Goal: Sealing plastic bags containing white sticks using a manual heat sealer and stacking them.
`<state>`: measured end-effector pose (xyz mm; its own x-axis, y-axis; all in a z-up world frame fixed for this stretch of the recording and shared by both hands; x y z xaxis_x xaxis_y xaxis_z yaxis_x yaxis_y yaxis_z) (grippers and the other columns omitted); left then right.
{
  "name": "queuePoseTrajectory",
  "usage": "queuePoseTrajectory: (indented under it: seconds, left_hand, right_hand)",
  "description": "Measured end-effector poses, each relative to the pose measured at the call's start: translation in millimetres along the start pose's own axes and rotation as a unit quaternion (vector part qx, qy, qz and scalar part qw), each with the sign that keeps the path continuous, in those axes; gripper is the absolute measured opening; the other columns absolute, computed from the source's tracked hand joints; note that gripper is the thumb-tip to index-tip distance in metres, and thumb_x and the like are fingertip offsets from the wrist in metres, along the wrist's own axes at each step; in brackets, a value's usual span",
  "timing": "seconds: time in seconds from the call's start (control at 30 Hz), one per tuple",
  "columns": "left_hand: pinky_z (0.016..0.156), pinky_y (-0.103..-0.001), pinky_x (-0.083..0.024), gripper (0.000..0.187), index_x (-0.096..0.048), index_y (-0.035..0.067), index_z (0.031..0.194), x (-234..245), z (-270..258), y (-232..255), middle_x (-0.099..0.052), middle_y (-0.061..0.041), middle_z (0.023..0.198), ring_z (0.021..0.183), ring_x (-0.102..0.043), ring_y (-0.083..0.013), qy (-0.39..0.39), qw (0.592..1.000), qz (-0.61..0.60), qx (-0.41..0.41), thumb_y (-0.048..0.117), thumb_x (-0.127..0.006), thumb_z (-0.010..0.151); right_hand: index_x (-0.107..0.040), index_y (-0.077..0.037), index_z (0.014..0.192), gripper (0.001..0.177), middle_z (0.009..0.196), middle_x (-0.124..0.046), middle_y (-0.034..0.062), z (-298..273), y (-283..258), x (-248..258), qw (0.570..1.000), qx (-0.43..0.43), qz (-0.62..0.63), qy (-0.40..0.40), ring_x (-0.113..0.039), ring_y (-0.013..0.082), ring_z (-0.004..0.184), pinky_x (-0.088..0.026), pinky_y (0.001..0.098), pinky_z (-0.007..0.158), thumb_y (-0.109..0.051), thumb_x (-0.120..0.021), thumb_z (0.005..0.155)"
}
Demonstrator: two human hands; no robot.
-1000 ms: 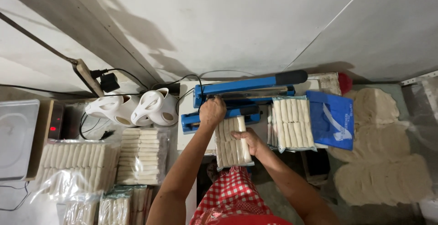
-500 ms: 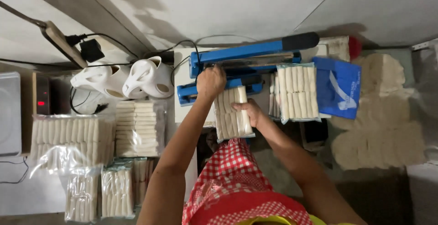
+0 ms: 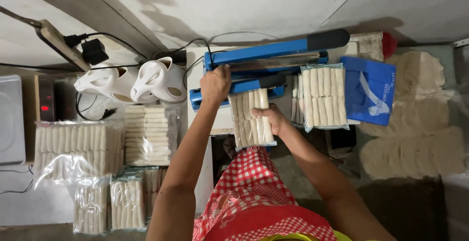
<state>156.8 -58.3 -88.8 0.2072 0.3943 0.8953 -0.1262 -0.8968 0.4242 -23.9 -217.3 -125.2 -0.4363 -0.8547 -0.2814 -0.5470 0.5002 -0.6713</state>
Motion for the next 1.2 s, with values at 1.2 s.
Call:
queuePoseTrajectory:
  seconds: [1.2]
  left_hand:
    - [0.072, -0.056, -0.061, 0.043, -0.077, 0.019, 0.091, 9.4, -8.0, 14.2, -0.073, -0.020, 0.072, 0.077, -0.076, -0.0445, 0.050, 0.998, 0.028, 0.030, 0.046, -0.045, 0.104]
  right_hand:
    - [-0.071, 0.008, 0.094, 0.038, 0.073, -0.069, 0.0186, 3.5, 7.7, 13.7, 1.000, -0.013, 0.005, 0.003, -0.074, 0.0348, 0.065, -0.061, 0.0485, 0.064, -0.008, -0.093, 0.068]
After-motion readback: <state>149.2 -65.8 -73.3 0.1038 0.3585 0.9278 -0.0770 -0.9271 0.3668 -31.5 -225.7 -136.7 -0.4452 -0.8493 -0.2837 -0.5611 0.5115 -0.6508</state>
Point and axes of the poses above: each hand's wrist, its own z-axis towards the middle knuckle, its own x-axis out of the back of the hand, y = z × x, the point moved 2 cm from there along z, towards the middle knuckle
